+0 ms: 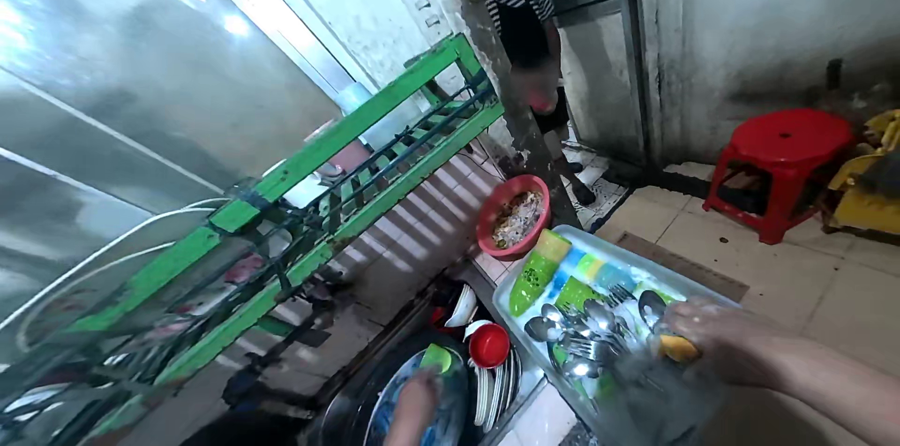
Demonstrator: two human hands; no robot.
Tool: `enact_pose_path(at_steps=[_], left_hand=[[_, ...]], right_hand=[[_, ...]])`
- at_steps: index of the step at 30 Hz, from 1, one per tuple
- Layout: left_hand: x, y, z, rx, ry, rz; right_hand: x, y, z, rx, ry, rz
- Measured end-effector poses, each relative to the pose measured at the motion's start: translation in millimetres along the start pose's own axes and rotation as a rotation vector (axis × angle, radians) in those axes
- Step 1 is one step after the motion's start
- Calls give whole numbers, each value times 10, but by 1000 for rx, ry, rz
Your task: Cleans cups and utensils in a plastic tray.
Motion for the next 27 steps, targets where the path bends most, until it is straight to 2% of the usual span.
enact_pose_path(at_steps=[2,4,6,8,10,13,14,16,17,20,25,27], left_hand=[[-90,102,-559,173,-21,-49],[-109,266,-1195,394,-42,-43],[-18,465,-1751,581,-87,69],[131,609,-2159,699,-197,216],[317,639,-2389,812,-324,254],[634,565,-2685,1015,-463,274],[730,552,-2842,1071,-520,318],[921,555,-3092,1206,-509,259],[996,520,-3173,1213,-475,211],[1016,313,-3249,1074,-389,139],[929,-26,-3165,1058,-371,135],[857,-57,-3184,1000,-373,151]], right_hand=[[-15,-88,27,44,-6,89],[13,-196,10,30,23,105],[23,-250,6,13,27,106],[-33,-206,8,30,-83,68],[-140,-49,-3,84,-357,-79],[-121,129,-188,95,-1009,-508],[-93,121,-254,78,-1177,-623],[-36,74,-329,-1,-1382,-751],[-14,47,-355,-35,-1422,-774],[-6,41,-369,-75,-1426,-806],[-23,127,-295,-147,-1404,-777],[-20,104,-311,-158,-1345,-750]])
Point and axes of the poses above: each hand's wrist, its own y-axis away from the middle knuckle, its own x-axis out of the palm, z = x × y, the point moved 2 cm from there along -y, towards the middle knuckle, and after that the axes turned 10 degrees about z, right-handed, at the moved point
